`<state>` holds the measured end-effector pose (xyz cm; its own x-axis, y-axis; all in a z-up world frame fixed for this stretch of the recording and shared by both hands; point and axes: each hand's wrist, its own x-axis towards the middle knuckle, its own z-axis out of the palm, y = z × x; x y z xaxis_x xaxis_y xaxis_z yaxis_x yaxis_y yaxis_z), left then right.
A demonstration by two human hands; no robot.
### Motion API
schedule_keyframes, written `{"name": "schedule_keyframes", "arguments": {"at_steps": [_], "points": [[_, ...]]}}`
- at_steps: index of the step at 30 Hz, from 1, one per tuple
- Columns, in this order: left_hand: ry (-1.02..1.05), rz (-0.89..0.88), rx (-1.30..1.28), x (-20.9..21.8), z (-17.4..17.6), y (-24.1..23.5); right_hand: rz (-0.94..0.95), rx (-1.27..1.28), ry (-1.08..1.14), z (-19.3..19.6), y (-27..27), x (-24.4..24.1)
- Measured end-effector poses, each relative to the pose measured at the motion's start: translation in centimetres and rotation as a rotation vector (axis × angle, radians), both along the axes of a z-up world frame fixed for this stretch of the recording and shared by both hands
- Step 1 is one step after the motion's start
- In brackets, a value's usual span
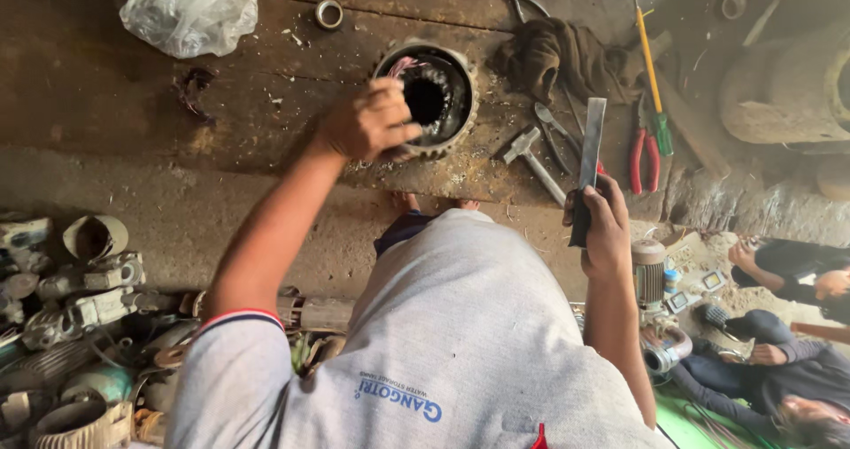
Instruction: The person uses a hammer and chisel to repeatedly strike and pry copper windings from a motor stator on a workbench. The person removes loosened wire coils by hand and places them aside, continuing to chip away at the remaining windings.
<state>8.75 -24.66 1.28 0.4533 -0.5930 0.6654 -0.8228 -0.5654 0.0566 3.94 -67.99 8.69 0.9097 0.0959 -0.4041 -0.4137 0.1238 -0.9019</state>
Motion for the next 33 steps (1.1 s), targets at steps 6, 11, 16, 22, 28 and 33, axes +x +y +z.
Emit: {"name": "schedule_keyframes", "arguments": {"at_steps": [6, 11, 16, 22, 28, 33], "points": [[0.122, 0.328, 0.031, 1.1, 1.7, 3.2, 0.036, 0.02, 0.006, -0.1, -0.3, 0.8], [0.451, 0.435, -0.221, -2.4, 3.8, 0.7, 0.071, 0.032, 0.038, -0.4, -0.1, 1.0], [0.495, 0.493, -0.441, -4.1, 5.1, -1.1, 0.166, 0.032, 0.017, 0.0, 0.1, 1.9], [0.408, 0.852, -0.583, -4.6, 4.8, -4.7, 0.274, -0.014, 0.009, 0.6, 1.1, 2.9], [0.526, 0.807, -0.36, -3.1, 3.5, -4.5, 0.4, 0.037, 0.061, 1.4, 1.1, 3.3], [0.692, 0.531, -0.821, -1.9, 1.8, -3.1, 0.466, 0.128, 0.172, 1.1, 0.6, 3.4]]}}
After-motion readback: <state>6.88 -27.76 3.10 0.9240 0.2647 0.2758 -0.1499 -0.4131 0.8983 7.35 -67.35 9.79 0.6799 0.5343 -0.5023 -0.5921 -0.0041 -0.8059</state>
